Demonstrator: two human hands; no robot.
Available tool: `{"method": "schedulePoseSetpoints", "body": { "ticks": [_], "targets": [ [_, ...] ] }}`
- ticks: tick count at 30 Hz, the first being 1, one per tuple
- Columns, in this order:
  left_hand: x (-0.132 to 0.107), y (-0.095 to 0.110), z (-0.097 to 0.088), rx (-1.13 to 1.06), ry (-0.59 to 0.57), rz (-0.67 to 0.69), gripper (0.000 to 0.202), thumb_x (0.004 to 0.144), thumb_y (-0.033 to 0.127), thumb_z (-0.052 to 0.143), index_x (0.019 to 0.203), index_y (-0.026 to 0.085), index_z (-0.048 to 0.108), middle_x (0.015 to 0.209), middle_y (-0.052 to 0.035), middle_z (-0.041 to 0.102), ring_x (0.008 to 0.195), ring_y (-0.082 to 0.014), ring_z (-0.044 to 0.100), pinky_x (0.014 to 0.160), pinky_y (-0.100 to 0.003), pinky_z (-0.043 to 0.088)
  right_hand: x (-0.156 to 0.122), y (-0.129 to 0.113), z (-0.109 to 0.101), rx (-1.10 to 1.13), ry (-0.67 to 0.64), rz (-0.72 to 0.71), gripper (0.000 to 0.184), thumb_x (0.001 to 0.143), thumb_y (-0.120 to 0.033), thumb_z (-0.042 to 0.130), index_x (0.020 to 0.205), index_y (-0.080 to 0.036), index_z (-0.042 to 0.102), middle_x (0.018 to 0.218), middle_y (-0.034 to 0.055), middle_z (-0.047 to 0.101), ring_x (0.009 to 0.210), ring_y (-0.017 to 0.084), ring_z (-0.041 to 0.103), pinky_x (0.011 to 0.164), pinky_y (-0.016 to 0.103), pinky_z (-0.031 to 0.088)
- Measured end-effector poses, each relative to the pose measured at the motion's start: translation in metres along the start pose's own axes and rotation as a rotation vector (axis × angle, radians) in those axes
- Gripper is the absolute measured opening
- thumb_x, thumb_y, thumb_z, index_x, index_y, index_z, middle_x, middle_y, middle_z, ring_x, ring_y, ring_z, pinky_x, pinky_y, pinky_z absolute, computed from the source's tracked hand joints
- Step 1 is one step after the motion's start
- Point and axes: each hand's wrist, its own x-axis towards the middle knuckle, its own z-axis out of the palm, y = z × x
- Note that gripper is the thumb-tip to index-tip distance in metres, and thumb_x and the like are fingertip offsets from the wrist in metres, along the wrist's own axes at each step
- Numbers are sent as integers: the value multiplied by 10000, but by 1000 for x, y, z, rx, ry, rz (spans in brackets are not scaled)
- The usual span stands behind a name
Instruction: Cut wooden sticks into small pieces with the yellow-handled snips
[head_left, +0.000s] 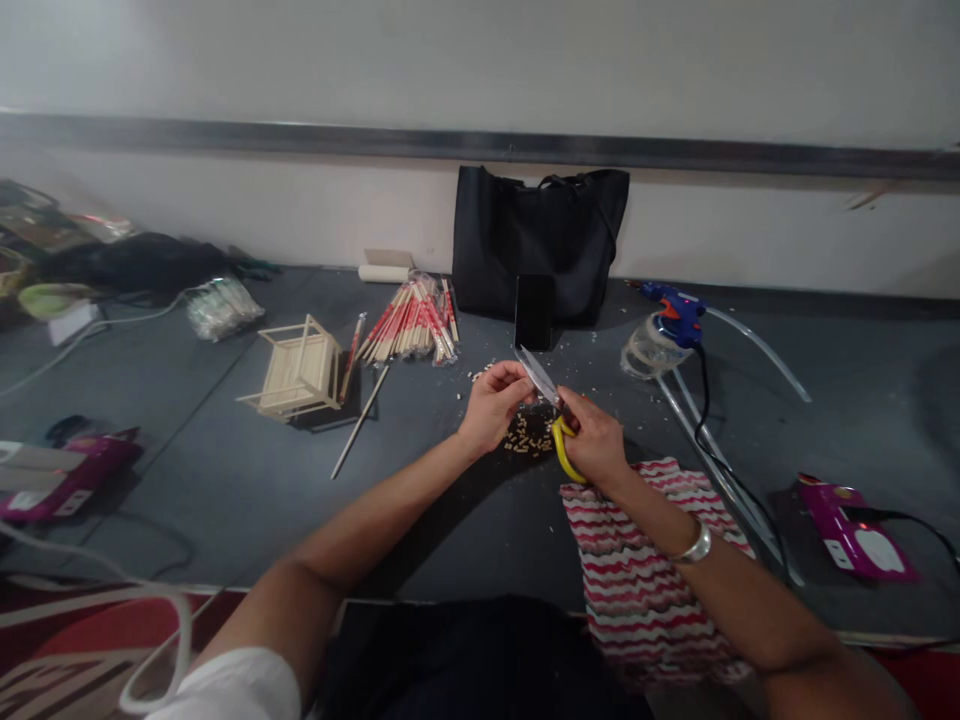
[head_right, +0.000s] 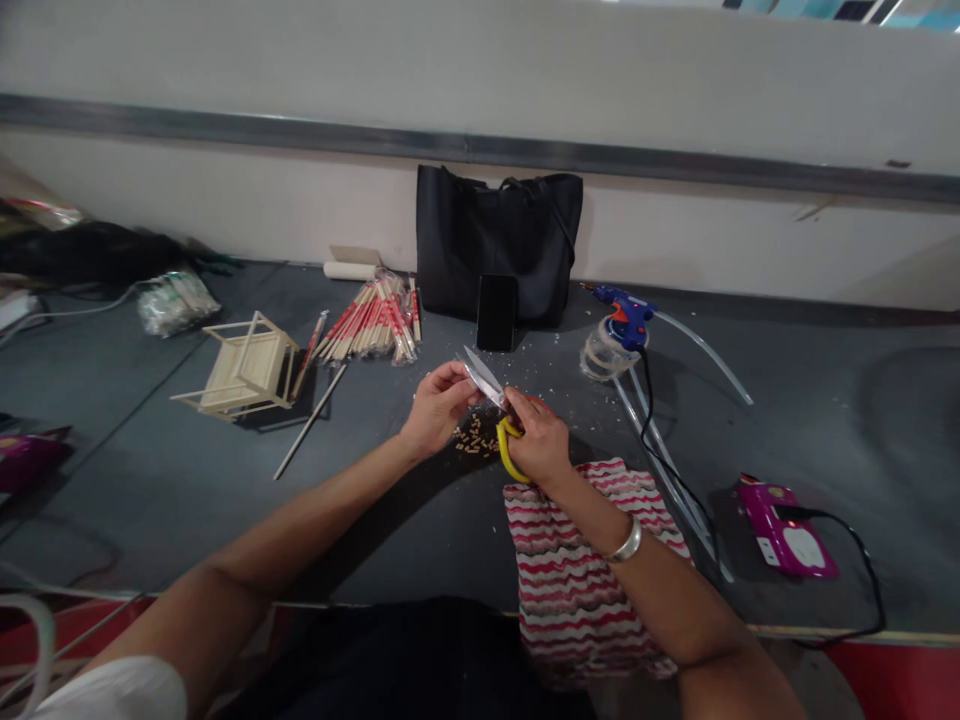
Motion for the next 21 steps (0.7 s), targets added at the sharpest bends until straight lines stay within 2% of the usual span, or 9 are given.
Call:
{"method": "schedulePoseSetpoints", "body": {
  "ticks": [2, 8, 11, 15, 21],
  "targets": [
    [1, -1, 0, -18, 14, -16, 255, 650, 280, 870, 718, 184, 644, 650, 44, 627, 570, -73, 544, 582, -221, 462, 0, 0, -1, 16, 13, -10, 457, 736, -179, 532, 1157, -197, 707, 944, 54, 774, 768, 182, 700, 733, 274, 577],
    [3, 5, 0, -117, 27, -69, 263, 629, 273, 894, 731, 163, 678, 669, 30, 646, 554, -52, 514, 594, -204, 455, 4, 0, -5, 81, 66, 54, 346, 806, -265, 536, 1092, -181, 713, 659, -8, 676, 550, 142, 598, 594, 244, 527],
    [3, 7, 2, -155, 16, -77, 261, 636, 269, 896, 734, 159, 681, 674, 23, 645, 560, -54, 516, 595, -202, 450, 5, 2, -5, 62, 95, 56, 326, 808, -276, 535, 1064, -184, 717, 690, 4, 688, 566, 148, 602, 603, 253, 526],
    [2, 7, 3, -174, -1, -107, 233, 670, 260, 877, 726, 155, 676, 650, 25, 612, 556, -62, 513, 581, -205, 440, 4, 1, -4, 9, 41, 19, 399, 764, -220, 540, 1123, -202, 713, 715, 7, 701, 602, 156, 616, 628, 252, 530],
    [0, 4, 4, -210, 10, -139, 224, 676, 253, 867, 757, 158, 681, 654, 29, 605, 575, -69, 521, 598, -204, 442, 1, -1, -2, -123, 37, -37, 480, 723, -173, 553, 1174, -228, 705, 915, 40, 760, 767, 189, 679, 698, 270, 545]
  ]
}}
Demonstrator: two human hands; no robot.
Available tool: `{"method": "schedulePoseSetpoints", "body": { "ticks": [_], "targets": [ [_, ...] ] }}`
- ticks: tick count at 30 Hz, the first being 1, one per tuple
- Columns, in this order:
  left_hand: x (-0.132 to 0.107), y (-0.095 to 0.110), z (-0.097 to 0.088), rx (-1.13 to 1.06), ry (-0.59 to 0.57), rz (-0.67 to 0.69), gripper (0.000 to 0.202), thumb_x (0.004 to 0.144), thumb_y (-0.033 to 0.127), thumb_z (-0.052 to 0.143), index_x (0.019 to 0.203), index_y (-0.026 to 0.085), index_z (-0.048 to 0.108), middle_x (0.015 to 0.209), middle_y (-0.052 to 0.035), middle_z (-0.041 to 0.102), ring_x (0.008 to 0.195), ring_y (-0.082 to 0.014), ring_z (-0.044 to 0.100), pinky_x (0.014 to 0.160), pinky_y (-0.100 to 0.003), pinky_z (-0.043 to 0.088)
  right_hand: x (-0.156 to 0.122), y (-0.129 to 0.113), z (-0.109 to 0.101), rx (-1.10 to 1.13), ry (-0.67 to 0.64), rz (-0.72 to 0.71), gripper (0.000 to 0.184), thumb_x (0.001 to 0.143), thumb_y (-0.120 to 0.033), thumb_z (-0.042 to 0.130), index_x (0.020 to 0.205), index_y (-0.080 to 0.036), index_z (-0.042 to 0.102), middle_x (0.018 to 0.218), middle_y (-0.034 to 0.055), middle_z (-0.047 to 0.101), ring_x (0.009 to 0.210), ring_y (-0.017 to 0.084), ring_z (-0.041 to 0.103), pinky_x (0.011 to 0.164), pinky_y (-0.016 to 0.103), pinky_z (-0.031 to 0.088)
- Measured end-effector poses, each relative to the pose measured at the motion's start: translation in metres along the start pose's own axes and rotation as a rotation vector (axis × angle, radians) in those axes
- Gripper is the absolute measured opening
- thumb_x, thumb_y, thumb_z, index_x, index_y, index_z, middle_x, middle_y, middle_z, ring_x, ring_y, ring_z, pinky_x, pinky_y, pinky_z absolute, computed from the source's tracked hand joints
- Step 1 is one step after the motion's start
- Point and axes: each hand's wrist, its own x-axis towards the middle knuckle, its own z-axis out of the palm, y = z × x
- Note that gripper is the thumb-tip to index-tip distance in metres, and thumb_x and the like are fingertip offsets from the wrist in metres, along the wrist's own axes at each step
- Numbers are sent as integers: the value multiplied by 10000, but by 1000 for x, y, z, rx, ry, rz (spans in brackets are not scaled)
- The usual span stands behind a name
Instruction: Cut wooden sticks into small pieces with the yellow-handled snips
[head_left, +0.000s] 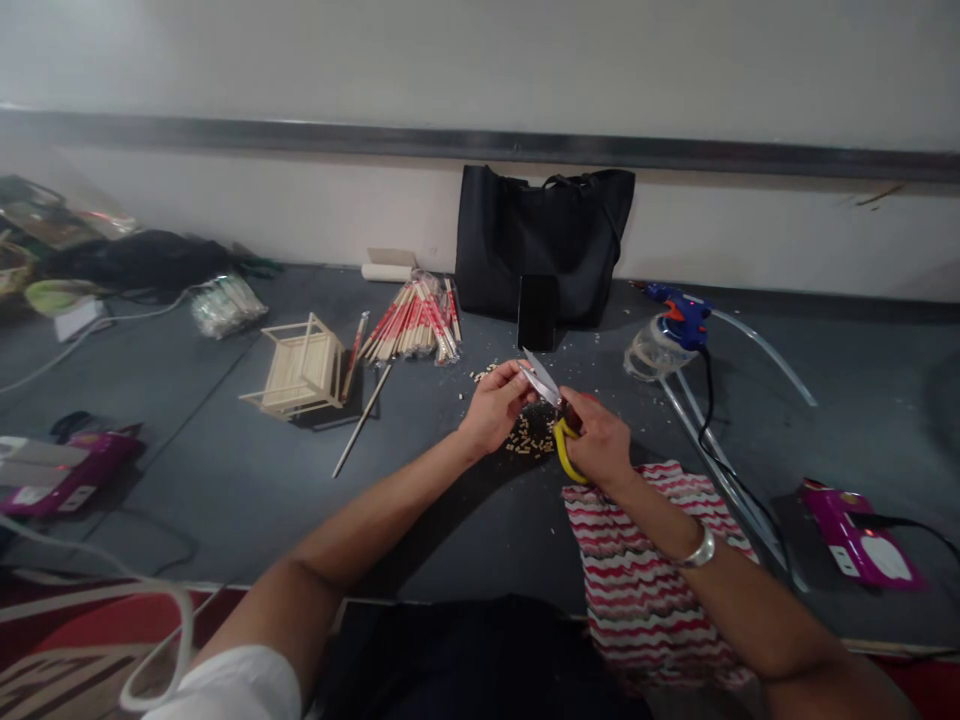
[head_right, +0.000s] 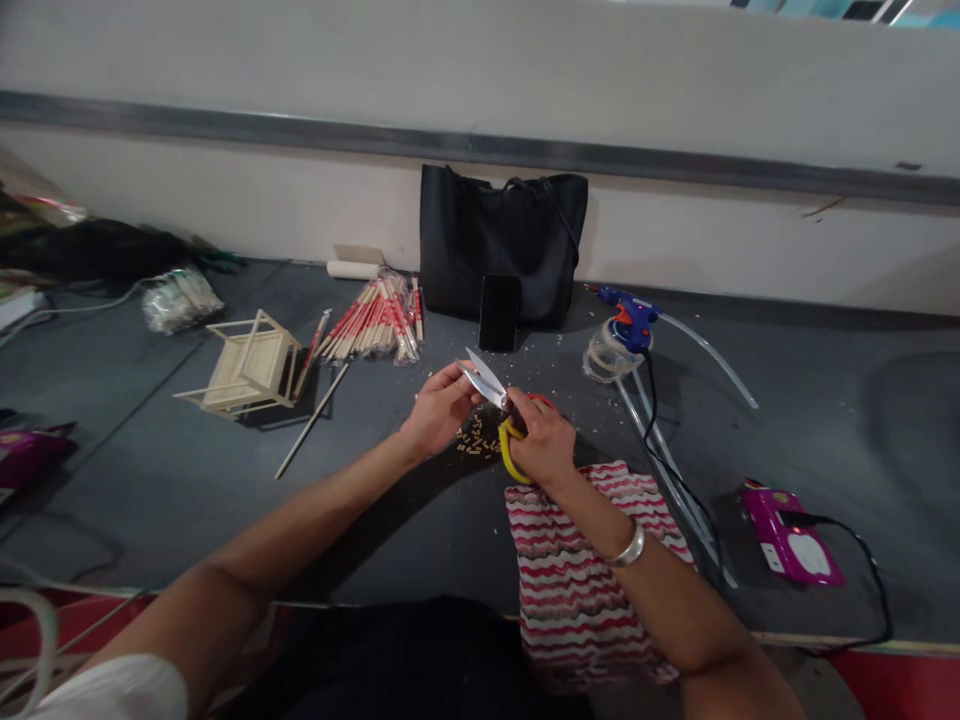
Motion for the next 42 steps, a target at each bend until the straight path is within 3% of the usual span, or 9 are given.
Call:
{"method": "schedulePoseSetpoints", "body": {
  "ticks": [6, 15, 24, 33, 38, 42],
  "targets": [
    [-3, -7, 3, -22, 30, -34, 209, 684, 232, 855, 783, 164, 685, 669, 22, 636, 576, -80, 537, 590, -208, 434, -2, 3, 2, -15, -12, -13, 510, 734, -169, 557, 1227, -217, 681, 1018, 61, 761, 887, 213, 691, 785, 294, 558],
    [-10, -4, 14, -49, 55, -105, 158, 764, 166, 789, 741, 154, 634, 646, 25, 587, 554, -76, 484, 592, -215, 422, -2, 0, 2, -38, -15, -3, 519, 732, -183, 556, 1233, -224, 686, 974, 61, 754, 860, 216, 685, 772, 300, 558],
    [-10, -7, 14, -58, 83, -73, 140, 758, 146, 779, 726, 137, 643, 657, 13, 579, 575, -76, 462, 606, -219, 392, -4, 1, 3, -1, -39, 0, 519, 741, -184, 549, 1242, -207, 682, 934, 58, 759, 720, 187, 668, 707, 284, 571],
    [-7, -4, 11, -73, 70, -72, 177, 777, 185, 780, 713, 142, 622, 655, 26, 529, 567, -68, 444, 596, -206, 391, -2, 6, 6, 91, -77, 59, 491, 763, -155, 525, 1228, -210, 674, 996, 65, 765, 855, 198, 706, 762, 282, 576],
    [-3, 0, 8, -30, 48, -69, 182, 774, 206, 772, 740, 165, 598, 670, 32, 521, 563, -70, 431, 605, -216, 396, 8, 11, 0, 106, 12, 168, 380, 784, -246, 525, 1114, -200, 708, 750, 19, 719, 604, 168, 630, 625, 267, 531],
    [5, 4, -5, 211, 10, 38, 188, 785, 270, 751, 752, 182, 589, 679, 30, 525, 589, -91, 443, 614, -231, 389, 11, 12, -1, 122, 46, 184, 346, 805, -298, 522, 1075, -201, 716, 670, 4, 675, 549, 159, 581, 592, 265, 499]
  ]
}}
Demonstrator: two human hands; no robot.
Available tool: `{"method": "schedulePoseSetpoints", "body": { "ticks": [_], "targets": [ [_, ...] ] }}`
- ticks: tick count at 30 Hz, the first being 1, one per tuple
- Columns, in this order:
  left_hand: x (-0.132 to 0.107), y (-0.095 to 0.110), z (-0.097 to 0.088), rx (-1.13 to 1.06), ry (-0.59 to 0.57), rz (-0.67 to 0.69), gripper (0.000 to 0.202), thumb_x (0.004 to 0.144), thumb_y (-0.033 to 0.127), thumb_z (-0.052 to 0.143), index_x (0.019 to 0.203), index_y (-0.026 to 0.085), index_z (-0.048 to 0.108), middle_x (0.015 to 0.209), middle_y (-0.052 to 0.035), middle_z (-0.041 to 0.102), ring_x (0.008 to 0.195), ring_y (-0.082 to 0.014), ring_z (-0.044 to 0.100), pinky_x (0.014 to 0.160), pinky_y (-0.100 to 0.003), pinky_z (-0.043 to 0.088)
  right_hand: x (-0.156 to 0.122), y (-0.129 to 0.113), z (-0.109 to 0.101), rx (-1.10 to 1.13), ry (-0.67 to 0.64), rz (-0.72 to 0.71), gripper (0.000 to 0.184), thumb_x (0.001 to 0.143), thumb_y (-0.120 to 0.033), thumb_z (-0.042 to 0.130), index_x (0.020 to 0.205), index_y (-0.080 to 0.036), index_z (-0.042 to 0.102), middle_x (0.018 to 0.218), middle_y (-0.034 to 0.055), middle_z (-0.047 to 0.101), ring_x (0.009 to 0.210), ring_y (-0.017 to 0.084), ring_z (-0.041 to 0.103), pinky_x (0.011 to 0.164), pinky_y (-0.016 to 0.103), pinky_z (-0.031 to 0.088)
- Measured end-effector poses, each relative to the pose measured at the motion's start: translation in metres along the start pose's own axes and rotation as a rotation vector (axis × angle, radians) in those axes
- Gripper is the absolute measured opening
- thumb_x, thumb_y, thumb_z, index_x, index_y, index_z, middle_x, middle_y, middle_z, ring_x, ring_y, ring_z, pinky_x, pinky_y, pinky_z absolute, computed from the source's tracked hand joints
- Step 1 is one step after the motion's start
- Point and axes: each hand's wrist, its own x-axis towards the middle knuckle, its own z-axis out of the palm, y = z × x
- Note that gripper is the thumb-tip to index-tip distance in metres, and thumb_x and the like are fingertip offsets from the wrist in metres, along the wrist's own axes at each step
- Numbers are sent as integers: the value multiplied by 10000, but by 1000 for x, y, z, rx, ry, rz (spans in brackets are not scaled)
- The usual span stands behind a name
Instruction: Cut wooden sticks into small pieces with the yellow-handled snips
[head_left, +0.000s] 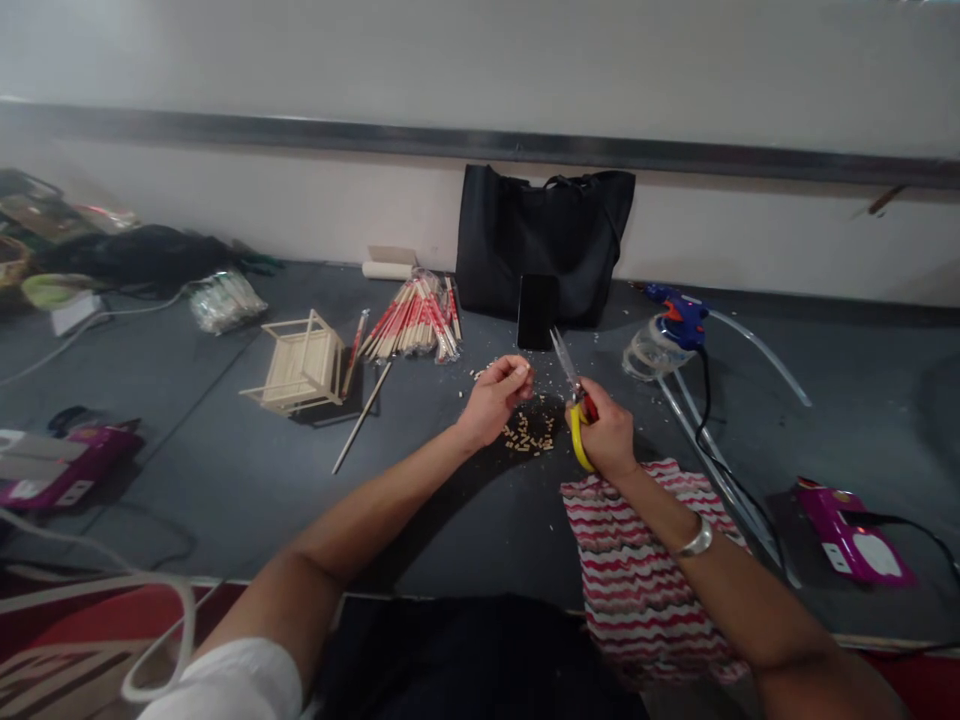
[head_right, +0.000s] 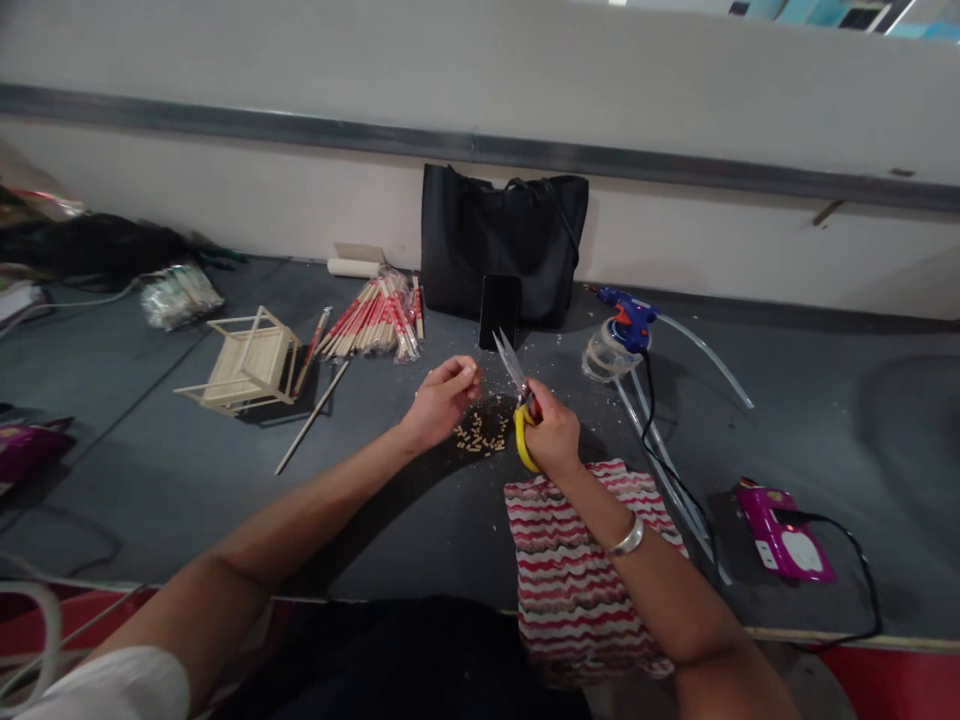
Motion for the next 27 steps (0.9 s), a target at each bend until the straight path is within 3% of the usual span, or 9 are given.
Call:
{"method": "schedulePoseSetpoints", "body": {
  "ticks": [3, 6, 9, 12, 18, 21, 25, 27],
  "targets": [
    [12, 3, -19, 352, 14, 178, 126, 837, 248, 664, 757, 196, 583, 653, 33, 516, 619, -118, 456, 631, -242, 383, 0, 0, 0, 8, 9, -2, 337, 804, -311, 525, 1057, -199, 719, 684, 11, 682, 560, 158, 585, 604, 266, 499],
    [24, 6, -38, 837, 23, 305, 93, 837, 154, 599, 760, 200, 575, 720, 8, 573, 699, -153, 508, 689, -270, 385, 0, 0, 1, 17, 27, -2, 352, 801, -331, 522, 1063, -194, 714, 690, 13, 686, 570, 162, 591, 603, 271, 503],
    [28, 6, -50, 1267, -51, 334, 113, 854, 111, 519, 808, 193, 582, 822, -39, 634, 806, -202, 568, 777, -329, 380, 0, 1, 0, 17, 19, -6, 352, 800, -332, 520, 1063, -201, 715, 674, 1, 677, 562, 158, 586, 590, 267, 497],
    [26, 2, -52, 1530, -142, 326, 118, 870, 126, 490, 869, 184, 594, 892, -83, 662, 888, -248, 592, 815, -375, 366, 0, 0, 0, 19, -2, -1, 347, 794, -321, 527, 1056, -204, 721, 648, -10, 661, 547, 151, 572, 573, 259, 485],
    [22, 3, -49, 1672, -224, 391, 101, 819, 139, 526, 804, 184, 616, 843, -98, 672, 872, -270, 567, 804, -405, 340, 1, -2, -2, 39, -39, 24, 368, 766, -304, 557, 1079, -204, 724, 642, -14, 653, 544, 148, 562, 577, 254, 481],
    [20, 7, -45, 1627, -299, 429, 119, 801, 136, 533, 816, 183, 641, 863, -93, 678, 877, -262, 549, 820, -406, 331, 1, -1, -1, 56, -32, 37, 379, 759, -305, 563, 1091, -208, 718, 699, 0, 686, 580, 159, 589, 600, 264, 495],
    [17, 9, -39, 1526, -480, 446, 125, 784, 143, 559, 804, 202, 667, 842, -66, 668, 879, -249, 526, 836, -395, 319, 1, 0, 0, 53, -14, 46, 377, 760, -300, 559, 1094, -218, 714, 758, 11, 715, 611, 168, 608, 637, 282, 515],
    [16, 7, -37, 1495, -505, 445, 131, 800, 148, 555, 802, 205, 673, 830, -67, 662, 872, -246, 520, 837, -396, 314, 1, 1, 0, 51, -9, 47, 379, 757, -296, 559, 1093, -218, 716, 765, 15, 719, 616, 170, 614, 635, 284, 516]
  ]
}}
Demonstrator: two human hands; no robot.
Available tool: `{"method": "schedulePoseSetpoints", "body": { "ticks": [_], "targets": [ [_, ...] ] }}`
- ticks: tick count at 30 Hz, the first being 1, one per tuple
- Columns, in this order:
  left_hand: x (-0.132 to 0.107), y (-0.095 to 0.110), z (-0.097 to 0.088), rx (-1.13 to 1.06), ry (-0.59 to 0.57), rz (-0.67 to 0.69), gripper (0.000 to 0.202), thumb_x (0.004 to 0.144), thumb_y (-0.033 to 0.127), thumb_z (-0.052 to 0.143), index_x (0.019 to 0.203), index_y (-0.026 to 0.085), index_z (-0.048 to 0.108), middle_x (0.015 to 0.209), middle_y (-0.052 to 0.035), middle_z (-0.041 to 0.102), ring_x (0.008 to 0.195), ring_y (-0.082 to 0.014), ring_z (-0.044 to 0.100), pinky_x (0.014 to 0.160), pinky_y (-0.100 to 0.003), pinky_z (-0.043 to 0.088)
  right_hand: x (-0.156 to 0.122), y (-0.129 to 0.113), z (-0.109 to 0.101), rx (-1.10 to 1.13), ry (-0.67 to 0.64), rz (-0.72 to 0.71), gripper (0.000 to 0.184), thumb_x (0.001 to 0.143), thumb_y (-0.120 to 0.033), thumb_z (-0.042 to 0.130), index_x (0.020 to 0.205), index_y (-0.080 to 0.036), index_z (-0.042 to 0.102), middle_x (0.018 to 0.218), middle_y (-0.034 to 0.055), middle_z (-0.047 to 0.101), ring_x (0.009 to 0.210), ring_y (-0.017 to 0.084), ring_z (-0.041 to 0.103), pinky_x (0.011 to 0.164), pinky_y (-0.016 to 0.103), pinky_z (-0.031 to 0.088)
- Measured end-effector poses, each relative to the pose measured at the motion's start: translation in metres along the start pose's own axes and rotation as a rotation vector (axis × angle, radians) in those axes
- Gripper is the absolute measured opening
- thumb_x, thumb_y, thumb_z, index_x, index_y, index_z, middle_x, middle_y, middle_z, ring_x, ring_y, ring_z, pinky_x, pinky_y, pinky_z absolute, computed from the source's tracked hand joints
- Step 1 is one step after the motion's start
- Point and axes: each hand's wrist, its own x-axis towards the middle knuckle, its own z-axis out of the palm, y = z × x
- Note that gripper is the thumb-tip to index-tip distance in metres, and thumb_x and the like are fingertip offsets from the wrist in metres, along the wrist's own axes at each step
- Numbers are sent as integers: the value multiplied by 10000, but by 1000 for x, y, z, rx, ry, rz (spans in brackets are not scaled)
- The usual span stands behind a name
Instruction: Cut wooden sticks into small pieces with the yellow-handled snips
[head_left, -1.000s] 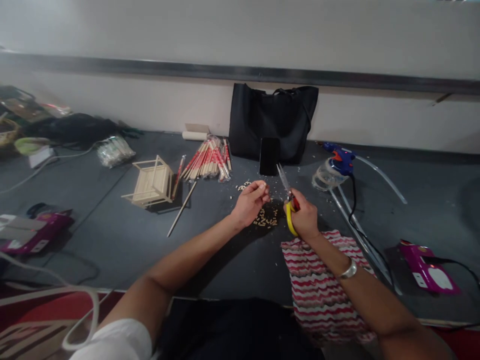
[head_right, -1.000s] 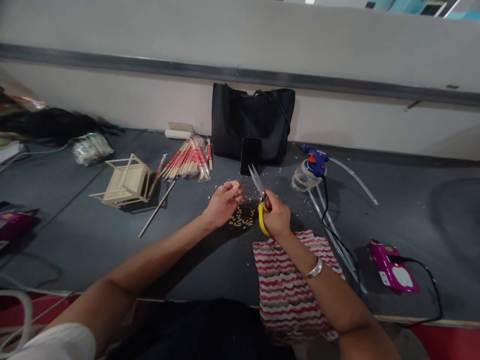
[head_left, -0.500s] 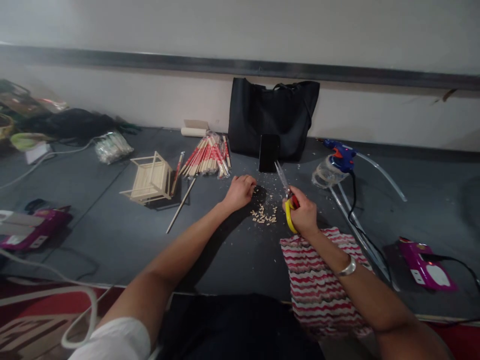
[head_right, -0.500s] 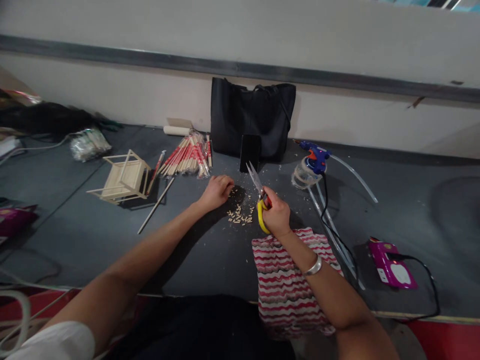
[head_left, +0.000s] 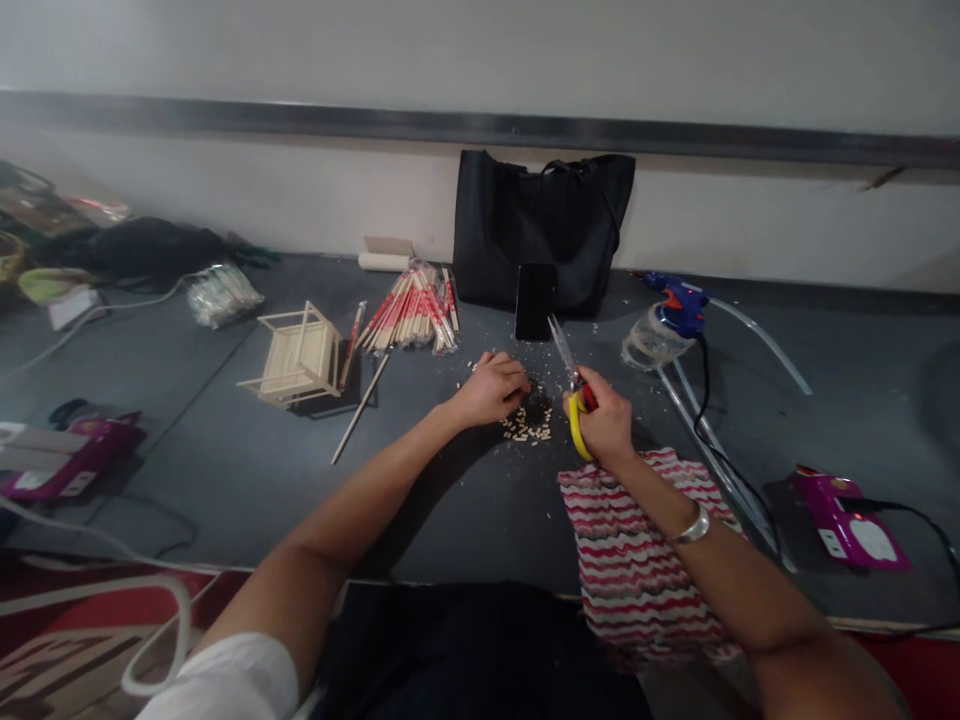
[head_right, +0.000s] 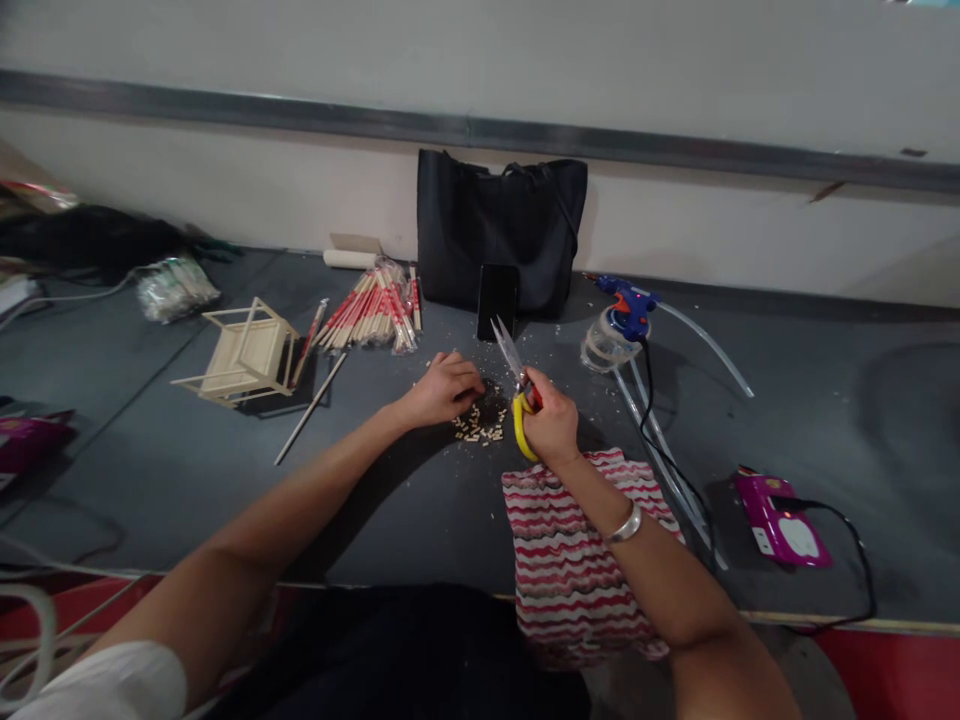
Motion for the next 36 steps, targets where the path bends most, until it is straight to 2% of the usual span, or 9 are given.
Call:
{"method": "schedulePoseSetpoints", "body": {
  "ticks": [6, 9, 14, 20, 30, 36],
  "targets": [
    [0, 1, 2, 1, -16, -2, 161, 831, 163, 541, 825, 210, 695, 851, -77, 670, 903, -254, 526, 872, -410, 322, 0, 0, 1, -5, -1, 1, 382, 750, -292, 572, 1093, -207, 718, 758, 19, 722, 609, 171, 619, 636, 286, 520],
    [0, 0, -1, 5, -89, 19, 182, 802, 138, 548, 825, 214, 711, 855, -75, 683, 918, -252, 539, 889, -404, 333, 0, 0, 1, -13, -5, -18, 371, 764, -280, 564, 1095, -210, 717, 791, 29, 732, 630, 172, 630, 643, 283, 521],
    [0, -5, -9, -27, -195, 59, 208, 770, 121, 544, 774, 232, 719, 797, -51, 674, 885, -235, 551, 895, -389, 352, 0, 0, 1, -26, -23, -20, 381, 748, -273, 581, 1098, -214, 718, 717, 3, 703, 585, 159, 596, 608, 267, 504],
    [-8, -4, -14, -25, -167, 81, 163, 775, 133, 584, 787, 240, 706, 785, -42, 668, 864, -235, 548, 883, -391, 336, 1, -2, 0, -5, -46, 1, 398, 729, -259, 578, 1096, -214, 723, 720, 11, 696, 599, 166, 598, 604, 274, 492],
    [-10, 1, -3, 43, -162, 83, 145, 845, 175, 569, 763, 222, 678, 782, -52, 657, 823, -228, 575, 850, -377, 344, 1, -6, -2, 11, -94, 13, 403, 725, -259, 573, 1097, -218, 723, 689, -3, 669, 590, 163, 583, 615, 274, 499],
    [-14, -4, -1, 69, -165, 94, 160, 900, 191, 534, 850, 207, 685, 872, -63, 686, 824, -199, 620, 827, -341, 393, 0, -6, -2, -5, -99, 9, 391, 748, -277, 595, 1113, -217, 722, 692, -3, 675, 589, 158, 589, 618, 266, 502]
  ]
}}
